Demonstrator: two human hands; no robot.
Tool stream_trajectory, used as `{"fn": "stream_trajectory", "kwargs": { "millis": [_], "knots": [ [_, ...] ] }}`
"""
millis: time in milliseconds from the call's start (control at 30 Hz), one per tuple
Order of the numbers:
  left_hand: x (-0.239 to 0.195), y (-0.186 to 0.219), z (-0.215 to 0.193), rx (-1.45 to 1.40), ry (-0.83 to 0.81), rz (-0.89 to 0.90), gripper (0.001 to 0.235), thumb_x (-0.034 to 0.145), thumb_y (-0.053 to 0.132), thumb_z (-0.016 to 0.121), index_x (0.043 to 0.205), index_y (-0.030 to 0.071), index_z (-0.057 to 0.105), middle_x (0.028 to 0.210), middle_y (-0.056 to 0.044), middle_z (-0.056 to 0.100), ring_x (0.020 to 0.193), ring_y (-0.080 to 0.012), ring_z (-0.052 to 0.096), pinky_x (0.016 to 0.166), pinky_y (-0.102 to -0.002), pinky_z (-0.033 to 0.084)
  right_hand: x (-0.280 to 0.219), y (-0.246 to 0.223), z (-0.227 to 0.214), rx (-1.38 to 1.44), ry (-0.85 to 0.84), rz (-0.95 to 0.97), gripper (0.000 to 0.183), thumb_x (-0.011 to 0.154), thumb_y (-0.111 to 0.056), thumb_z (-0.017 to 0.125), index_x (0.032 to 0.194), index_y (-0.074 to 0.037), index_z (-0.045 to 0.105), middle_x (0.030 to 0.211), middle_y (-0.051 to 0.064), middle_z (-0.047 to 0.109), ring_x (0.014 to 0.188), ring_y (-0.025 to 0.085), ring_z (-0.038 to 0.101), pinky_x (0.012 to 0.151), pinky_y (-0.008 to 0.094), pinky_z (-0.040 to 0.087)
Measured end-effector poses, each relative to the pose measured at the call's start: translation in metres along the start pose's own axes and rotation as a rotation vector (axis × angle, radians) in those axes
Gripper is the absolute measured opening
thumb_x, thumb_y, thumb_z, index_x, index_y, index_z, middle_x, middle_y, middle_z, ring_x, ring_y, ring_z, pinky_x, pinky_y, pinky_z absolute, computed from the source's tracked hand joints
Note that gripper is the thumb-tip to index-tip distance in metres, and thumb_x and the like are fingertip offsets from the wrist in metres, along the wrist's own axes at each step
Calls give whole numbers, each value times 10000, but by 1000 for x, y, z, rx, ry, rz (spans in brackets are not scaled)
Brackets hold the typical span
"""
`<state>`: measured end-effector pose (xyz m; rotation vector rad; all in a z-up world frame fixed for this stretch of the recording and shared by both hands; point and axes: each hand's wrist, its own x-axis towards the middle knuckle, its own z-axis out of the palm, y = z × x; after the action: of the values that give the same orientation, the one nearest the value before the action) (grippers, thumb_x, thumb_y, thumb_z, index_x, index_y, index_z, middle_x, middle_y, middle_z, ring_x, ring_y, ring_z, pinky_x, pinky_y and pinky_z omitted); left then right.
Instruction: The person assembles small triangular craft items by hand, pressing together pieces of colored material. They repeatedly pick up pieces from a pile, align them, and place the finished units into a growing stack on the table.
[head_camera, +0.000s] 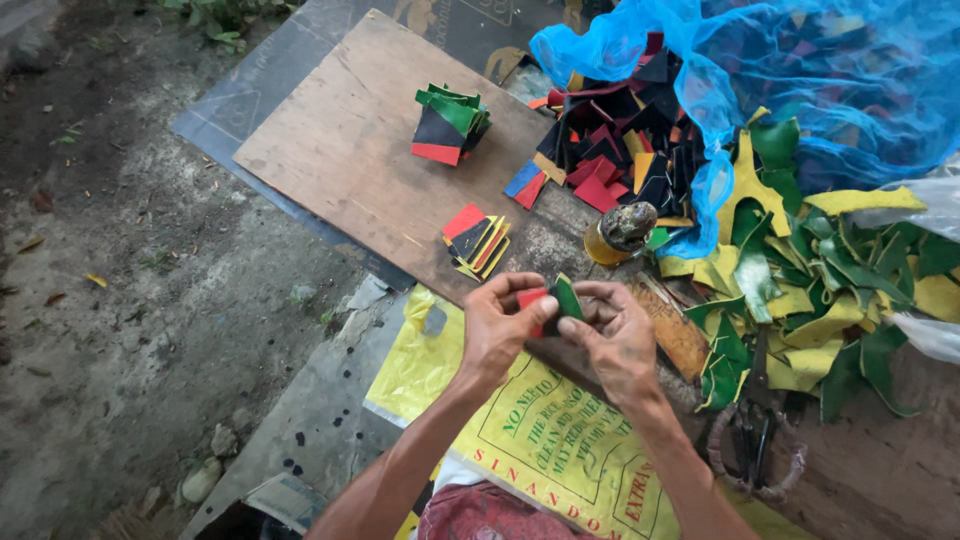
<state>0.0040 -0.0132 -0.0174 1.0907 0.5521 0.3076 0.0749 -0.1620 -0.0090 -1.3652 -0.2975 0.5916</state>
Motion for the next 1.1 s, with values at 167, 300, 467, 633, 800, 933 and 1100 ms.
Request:
{"fn": "stream_trajectory", "kwargs": {
  "millis": [167,300,467,633,800,933,1100],
  "knots": [
    [0,1,4,63,-81,86,360,801,-9,808,1135,-35,675,976,-75,755,860,-115,710,773,-256,600,-5,-1,-1,-198,-35,-202,548,822,180,756,1256,16,466,934,34,549,825,98,575,722,219,532],
    [-1,2,8,-97,-44,108,367,791,-29,786,1136,-41,663,978,-45,740,856,-100,700,760,-245,593,-9,-9,3,-65,-10,9,583,827,122,659,1316,-74,410,791,20,643,693,82,630,598,209,520],
    [1,17,0,218,-146,13,407,803,5,797,1187,21,664,833,-8,688,738,-69,627,646,-225,545,-9,-24,-9,-415,-69,-61,517,878,73,684,1319,-25,434,762,6,573,667,69,565,567,215,465],
    [4,28,-8,482,-142,75,345,771,3,841,1078,8,682,802,-24,667,725,-76,612,622,-238,533,-8,-35,-17,-598,-175,-112,575,802,-29,795,1316,-61,540,831,32,615,737,90,567,637,245,471],
    [9,18,2,331,12,35,321,776,29,835,1027,20,636,797,-41,728,713,-91,669,615,-240,542,-19,-41,-56,-872,219,-213,603,766,-121,831,1315,-88,583,1089,25,704,909,164,646,808,321,540],
    [16,11,4,353,-32,30,309,790,37,848,1032,-2,660,816,-49,748,733,-90,680,642,-233,555,-21,-32,-88,-1321,239,-228,644,782,-65,832,1383,-83,601,1105,77,714,1012,254,610,988,429,465],
    [21,3,6,352,-79,34,323,797,45,846,1069,-18,683,837,-56,740,752,-92,676,643,-245,559,-32,-19,-84,-1104,85,-309,774,660,-57,872,1381,-71,591,1250,111,690,1176,293,602,1079,447,430]
  ]
}}
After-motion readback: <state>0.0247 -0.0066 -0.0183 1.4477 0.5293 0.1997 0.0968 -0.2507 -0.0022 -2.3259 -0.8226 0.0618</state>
